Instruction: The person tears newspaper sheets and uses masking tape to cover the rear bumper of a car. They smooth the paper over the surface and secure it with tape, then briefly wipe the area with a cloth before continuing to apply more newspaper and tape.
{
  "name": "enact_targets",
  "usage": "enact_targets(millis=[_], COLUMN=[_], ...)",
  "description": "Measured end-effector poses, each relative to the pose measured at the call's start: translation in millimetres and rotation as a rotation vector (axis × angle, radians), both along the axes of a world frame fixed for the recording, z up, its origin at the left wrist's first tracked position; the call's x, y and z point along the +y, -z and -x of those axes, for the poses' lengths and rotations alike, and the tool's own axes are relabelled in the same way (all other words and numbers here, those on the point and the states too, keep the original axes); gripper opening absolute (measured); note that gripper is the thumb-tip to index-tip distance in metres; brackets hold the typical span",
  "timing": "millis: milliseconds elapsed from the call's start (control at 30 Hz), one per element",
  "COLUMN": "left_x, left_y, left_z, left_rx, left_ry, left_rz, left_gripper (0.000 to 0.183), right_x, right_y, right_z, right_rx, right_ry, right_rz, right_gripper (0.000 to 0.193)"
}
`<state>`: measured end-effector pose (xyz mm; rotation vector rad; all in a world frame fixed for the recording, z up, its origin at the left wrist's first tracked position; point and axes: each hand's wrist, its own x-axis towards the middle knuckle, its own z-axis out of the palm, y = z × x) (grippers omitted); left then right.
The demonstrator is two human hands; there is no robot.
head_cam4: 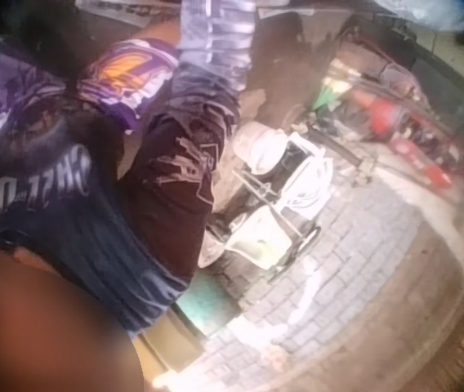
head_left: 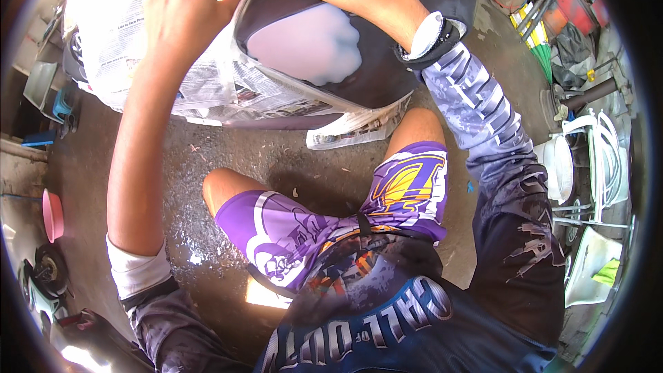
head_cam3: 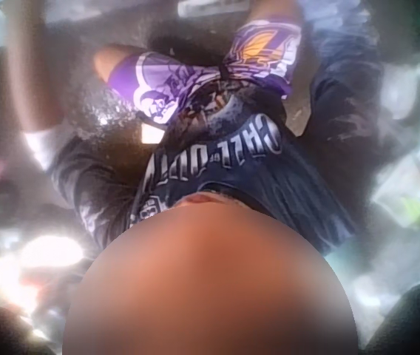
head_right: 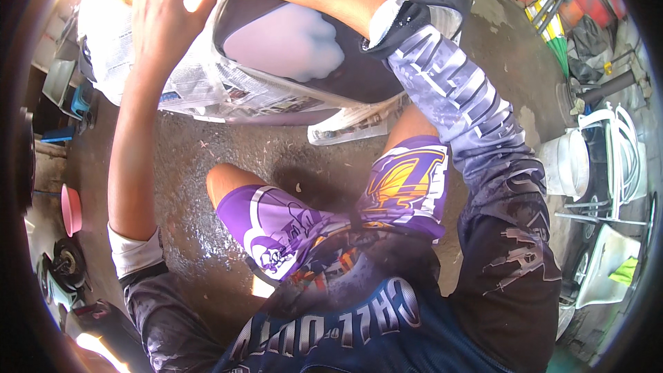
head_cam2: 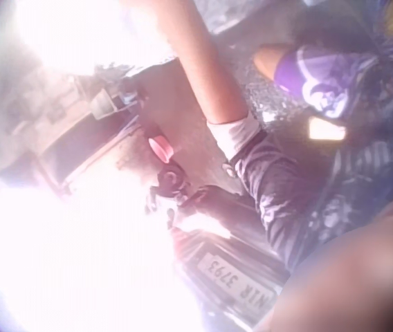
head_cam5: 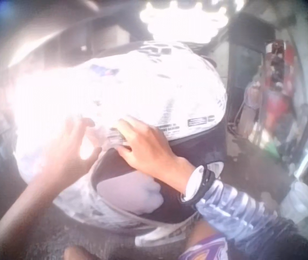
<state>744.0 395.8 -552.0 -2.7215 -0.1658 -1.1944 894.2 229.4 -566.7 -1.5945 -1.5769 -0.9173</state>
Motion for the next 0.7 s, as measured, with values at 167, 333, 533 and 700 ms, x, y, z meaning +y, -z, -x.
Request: enact_targets(millis=[167,333,533,700], left_x=[-2.9,14.2,6.1,8.0], left_y=[11.3,10.5,15.6,12.9], left_z=[-26.4,-33.2,-21.7,-15.4], left_rx=[-0.021,-0.057,-0.076,-0.172], left_ry=[0.116,0.273,0.081,-0.082], left_rz=[0.142,0.199,0.430,0.044], left_gripper=[0.063,0.062,0.065,0.050], right_x=[0.9,-2.0,0.8,-1.5], right_y=[0.1,-1.0,-0.9,-3.5], right_z=[1.6,6.5,0.7,-2.7], right_rx=[0.040,0.040,0.055,-0.067], right_ry=[0.060,0.086,0.141,0.158], right_rz=[0.003,-0.025,-0.079,-0.118], right_gripper=[0.041,0.045,0.051,0.035])
